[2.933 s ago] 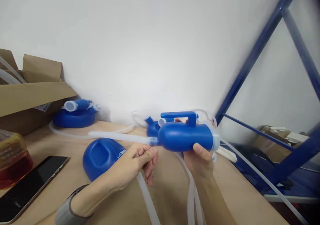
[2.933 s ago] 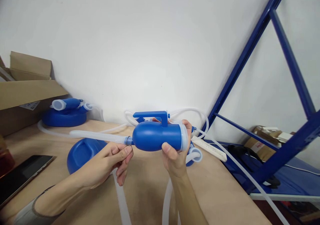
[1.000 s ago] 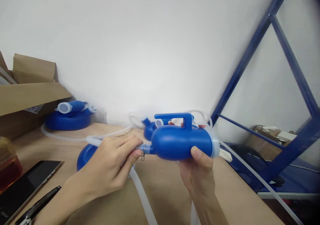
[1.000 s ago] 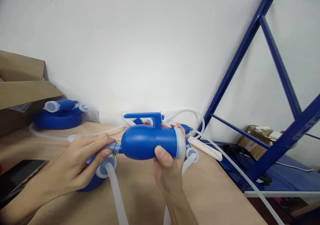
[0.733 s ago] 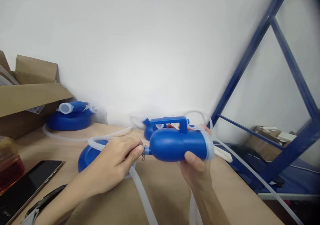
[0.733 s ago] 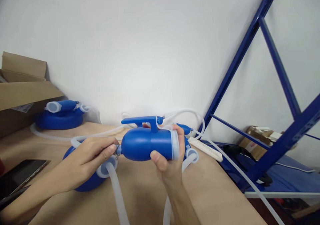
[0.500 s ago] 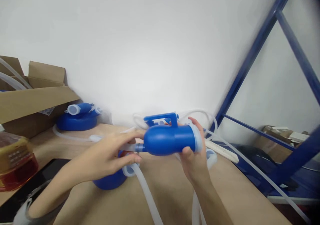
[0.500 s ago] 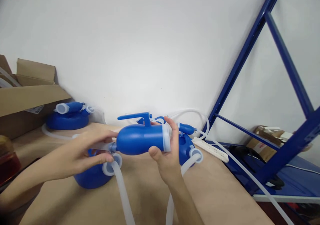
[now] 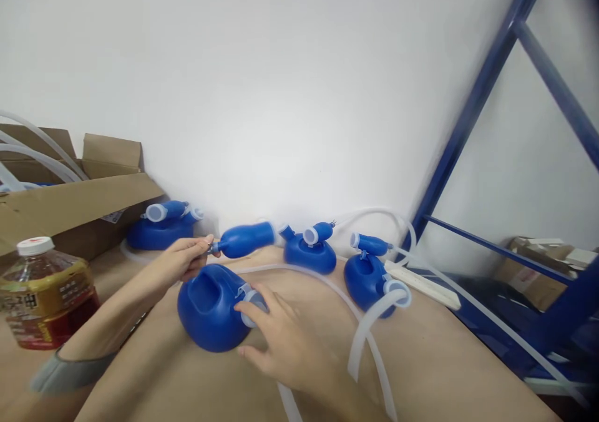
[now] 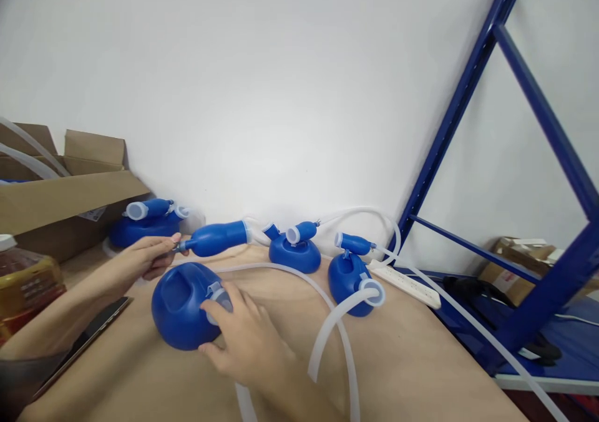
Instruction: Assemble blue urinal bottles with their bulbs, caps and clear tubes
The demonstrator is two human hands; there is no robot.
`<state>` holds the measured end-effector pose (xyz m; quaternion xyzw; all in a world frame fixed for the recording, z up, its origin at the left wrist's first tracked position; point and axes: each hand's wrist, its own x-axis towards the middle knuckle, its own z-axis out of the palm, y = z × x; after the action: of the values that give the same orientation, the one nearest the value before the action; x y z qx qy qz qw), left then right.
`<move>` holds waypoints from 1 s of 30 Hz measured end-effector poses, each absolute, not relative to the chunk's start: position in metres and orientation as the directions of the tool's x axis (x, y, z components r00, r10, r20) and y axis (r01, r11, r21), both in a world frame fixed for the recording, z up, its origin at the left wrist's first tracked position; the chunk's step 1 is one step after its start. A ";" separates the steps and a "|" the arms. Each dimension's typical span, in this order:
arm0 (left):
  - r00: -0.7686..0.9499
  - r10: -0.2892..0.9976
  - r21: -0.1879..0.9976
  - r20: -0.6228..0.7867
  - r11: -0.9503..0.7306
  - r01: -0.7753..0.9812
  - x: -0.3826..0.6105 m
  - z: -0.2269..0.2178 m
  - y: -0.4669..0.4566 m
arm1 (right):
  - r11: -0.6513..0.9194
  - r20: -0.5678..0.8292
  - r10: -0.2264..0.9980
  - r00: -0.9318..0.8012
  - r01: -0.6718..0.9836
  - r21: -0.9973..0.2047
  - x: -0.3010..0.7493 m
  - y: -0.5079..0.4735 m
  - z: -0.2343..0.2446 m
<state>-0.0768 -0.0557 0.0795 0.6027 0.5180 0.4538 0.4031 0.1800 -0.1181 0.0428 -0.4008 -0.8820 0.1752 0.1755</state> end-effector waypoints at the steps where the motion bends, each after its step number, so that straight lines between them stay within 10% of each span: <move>1: 0.057 0.995 0.967 0.087 -0.098 0.234 -0.077 0.070 -0.051 | 0.622 0.184 0.769 -0.612 0.649 -0.439 0.178 -0.117 0.040; 19: 0.126 0.977 0.923 -0.175 0.118 0.367 -0.096 0.063 -0.057 | 0.558 0.195 0.830 -0.523 0.778 -0.287 0.185 -0.110 0.038; 26: -0.074 0.791 0.565 0.607 -0.364 0.741 -0.095 -0.002 -0.076 | 0.499 0.231 0.867 -0.442 0.764 -0.409 0.196 -0.097 0.035; 30: 0.106 0.854 0.554 0.509 -0.419 0.719 -0.058 -0.074 -0.088 | 0.384 0.200 0.923 -0.328 0.773 -0.505 0.190 -0.101 0.033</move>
<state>-0.0585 -0.0883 -0.0737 0.7389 0.5323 0.4046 0.0834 0.1904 -0.1009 0.0327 -0.5309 -0.7987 0.1618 0.2326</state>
